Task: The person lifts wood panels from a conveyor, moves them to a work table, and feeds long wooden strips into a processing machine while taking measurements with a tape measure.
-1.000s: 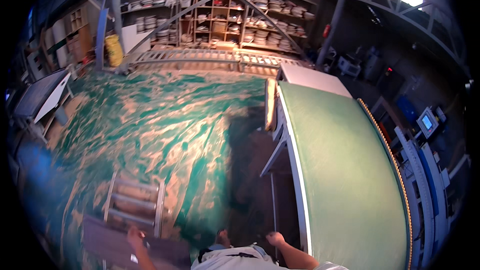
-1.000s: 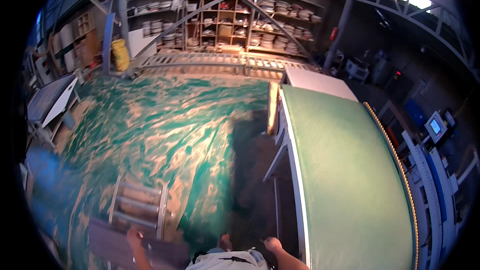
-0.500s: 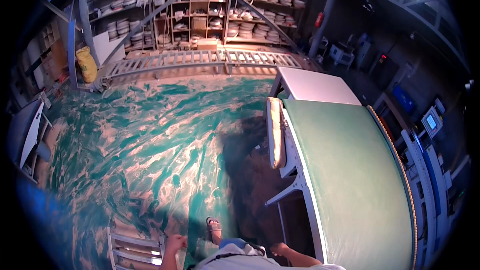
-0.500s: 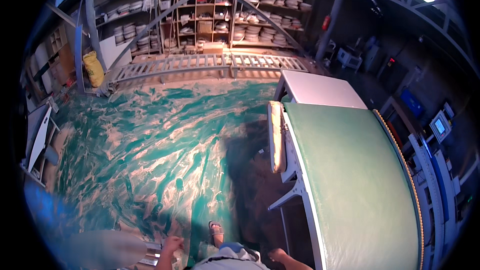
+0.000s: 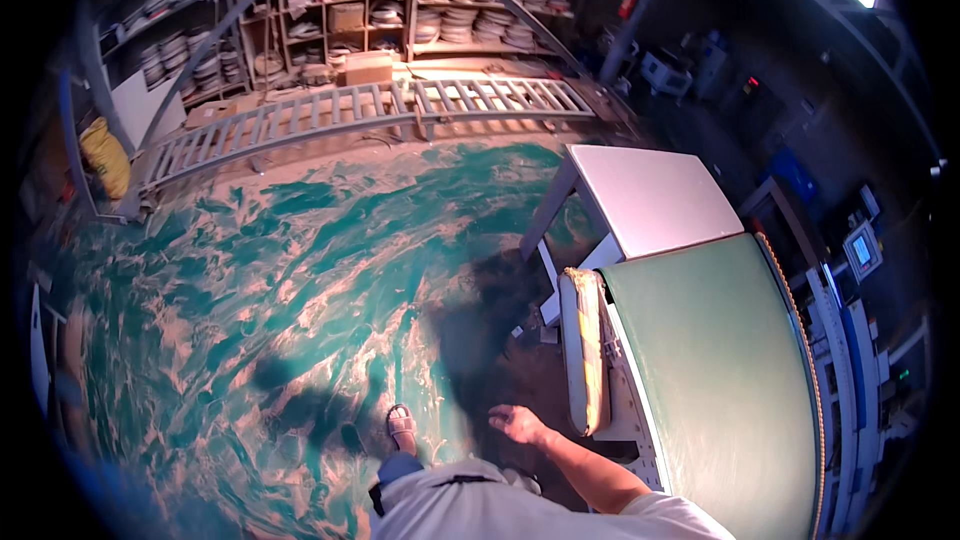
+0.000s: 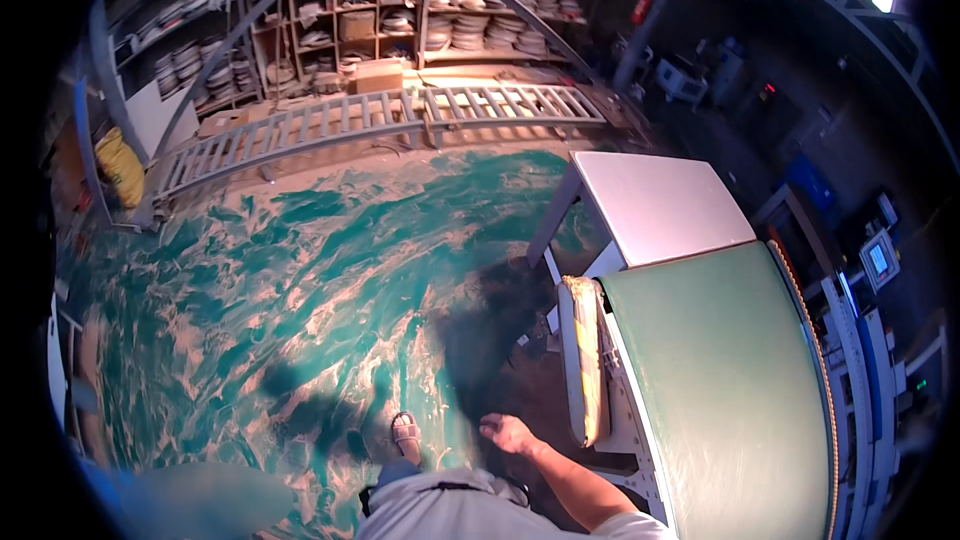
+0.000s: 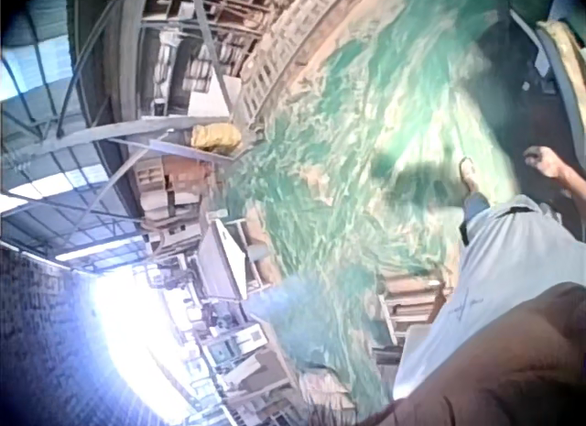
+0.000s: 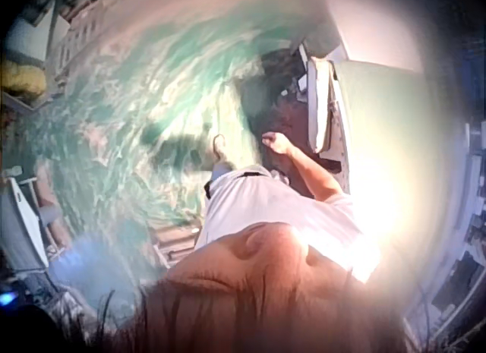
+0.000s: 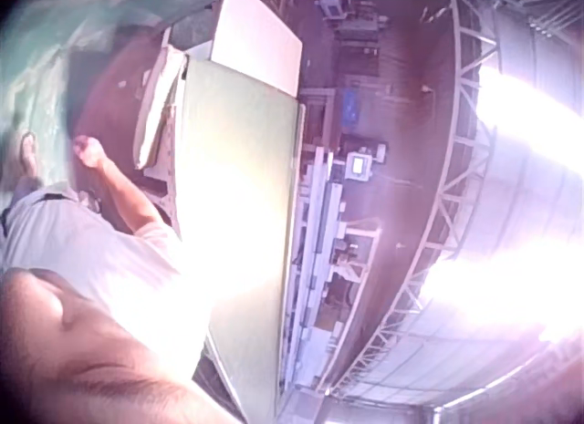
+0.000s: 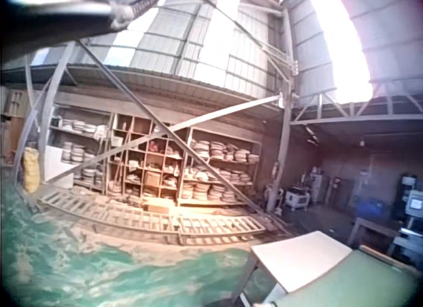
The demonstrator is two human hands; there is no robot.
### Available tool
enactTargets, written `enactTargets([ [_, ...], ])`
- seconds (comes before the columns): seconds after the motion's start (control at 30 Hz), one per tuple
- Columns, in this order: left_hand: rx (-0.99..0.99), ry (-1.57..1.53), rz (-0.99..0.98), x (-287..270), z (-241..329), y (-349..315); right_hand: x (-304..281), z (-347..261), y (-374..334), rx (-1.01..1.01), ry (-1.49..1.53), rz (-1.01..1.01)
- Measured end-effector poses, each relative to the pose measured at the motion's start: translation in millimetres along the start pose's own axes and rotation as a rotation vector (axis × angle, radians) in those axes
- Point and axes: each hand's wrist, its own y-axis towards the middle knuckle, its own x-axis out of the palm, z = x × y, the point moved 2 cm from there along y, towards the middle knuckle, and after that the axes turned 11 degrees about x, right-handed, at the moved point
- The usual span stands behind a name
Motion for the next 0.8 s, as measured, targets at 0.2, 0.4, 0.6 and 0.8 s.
enactTargets([
  [0.2, 0.458, 0.400, 0.032, -114.1, 227.2, 192.8, -115.4, -41.8, 93.3, 0.036, 0.045, 0.082],
  [0.4, 0.627, -0.506, 0.264, -195.7, 639.4, 325.0, -250.5, -69.6, 208.1, 0.194, 0.304, 0.228],
  [0.6, 0.348, -0.245, 0.117, -176.7, 771.0, 411.4, -431.0, -118.1, 366.7, 0.039, 0.390, 0.242],
  [0.8, 0.211, 0.625, -0.311, -102.3, 884.5, 497.3, -677.1, -134.6, 507.4, 0.076, 0.375, 0.497],
])
